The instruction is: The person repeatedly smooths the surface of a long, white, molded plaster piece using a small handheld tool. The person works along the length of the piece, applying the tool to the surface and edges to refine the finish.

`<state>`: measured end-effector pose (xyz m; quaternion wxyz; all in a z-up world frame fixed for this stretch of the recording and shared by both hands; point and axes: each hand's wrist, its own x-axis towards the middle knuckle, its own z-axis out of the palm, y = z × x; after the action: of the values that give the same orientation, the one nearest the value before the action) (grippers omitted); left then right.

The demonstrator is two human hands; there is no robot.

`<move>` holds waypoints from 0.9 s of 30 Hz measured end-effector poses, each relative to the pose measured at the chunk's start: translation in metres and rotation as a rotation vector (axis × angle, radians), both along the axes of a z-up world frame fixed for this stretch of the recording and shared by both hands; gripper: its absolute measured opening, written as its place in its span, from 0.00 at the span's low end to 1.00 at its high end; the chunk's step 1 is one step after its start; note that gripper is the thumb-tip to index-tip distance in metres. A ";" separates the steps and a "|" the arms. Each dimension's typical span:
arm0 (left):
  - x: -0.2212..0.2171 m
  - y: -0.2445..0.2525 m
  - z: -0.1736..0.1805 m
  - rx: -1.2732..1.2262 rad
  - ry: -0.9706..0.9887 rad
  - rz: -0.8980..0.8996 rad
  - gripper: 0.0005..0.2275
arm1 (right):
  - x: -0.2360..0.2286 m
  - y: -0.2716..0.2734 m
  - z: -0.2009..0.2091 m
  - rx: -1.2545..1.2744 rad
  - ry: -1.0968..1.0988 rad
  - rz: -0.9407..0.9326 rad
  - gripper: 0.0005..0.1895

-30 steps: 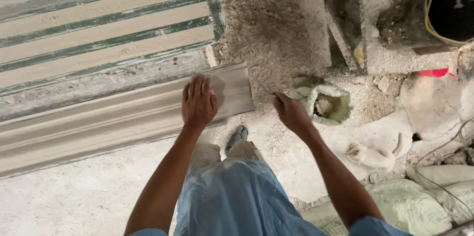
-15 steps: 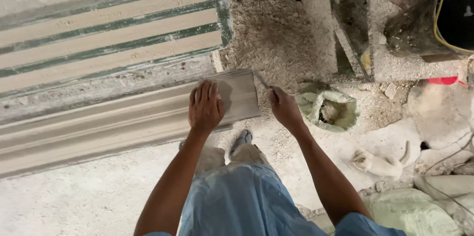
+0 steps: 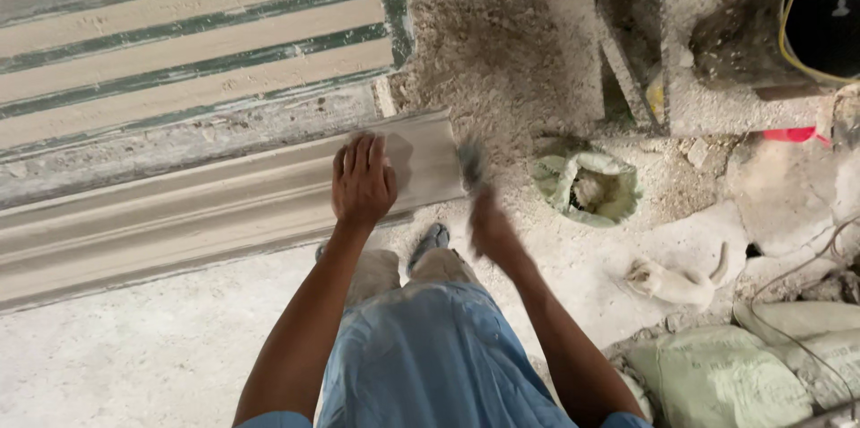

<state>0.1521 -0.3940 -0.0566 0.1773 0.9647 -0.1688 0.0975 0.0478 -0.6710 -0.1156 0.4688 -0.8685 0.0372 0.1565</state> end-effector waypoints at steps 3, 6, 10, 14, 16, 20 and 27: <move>0.007 -0.001 0.000 -0.011 -0.031 -0.004 0.19 | 0.005 -0.001 0.002 -0.178 -0.165 0.328 0.14; -0.005 -0.002 -0.003 -0.023 -0.001 -0.007 0.18 | -0.003 0.014 0.027 0.068 -0.299 0.099 0.29; 0.008 -0.005 -0.006 0.016 -0.030 -0.014 0.19 | 0.020 0.023 0.057 -0.075 0.288 -0.207 0.19; 0.002 0.002 -0.004 -0.018 0.021 -0.014 0.18 | -0.004 0.028 0.039 -0.315 0.027 -0.110 0.22; 0.008 -0.003 -0.003 -0.003 -0.016 -0.011 0.19 | -0.015 0.018 0.014 -0.624 -0.281 0.095 0.23; -0.011 0.000 -0.003 -0.026 0.031 -0.003 0.19 | -0.058 0.003 -0.021 -1.055 -0.640 0.486 0.24; -0.003 0.002 -0.014 0.034 0.024 0.009 0.19 | -0.057 0.031 0.022 -0.092 0.122 -0.396 0.20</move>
<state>0.1494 -0.3924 -0.0704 0.1626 0.9693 -0.1640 0.0839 -0.0093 -0.6401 -0.0933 0.4473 -0.8535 0.2427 0.1119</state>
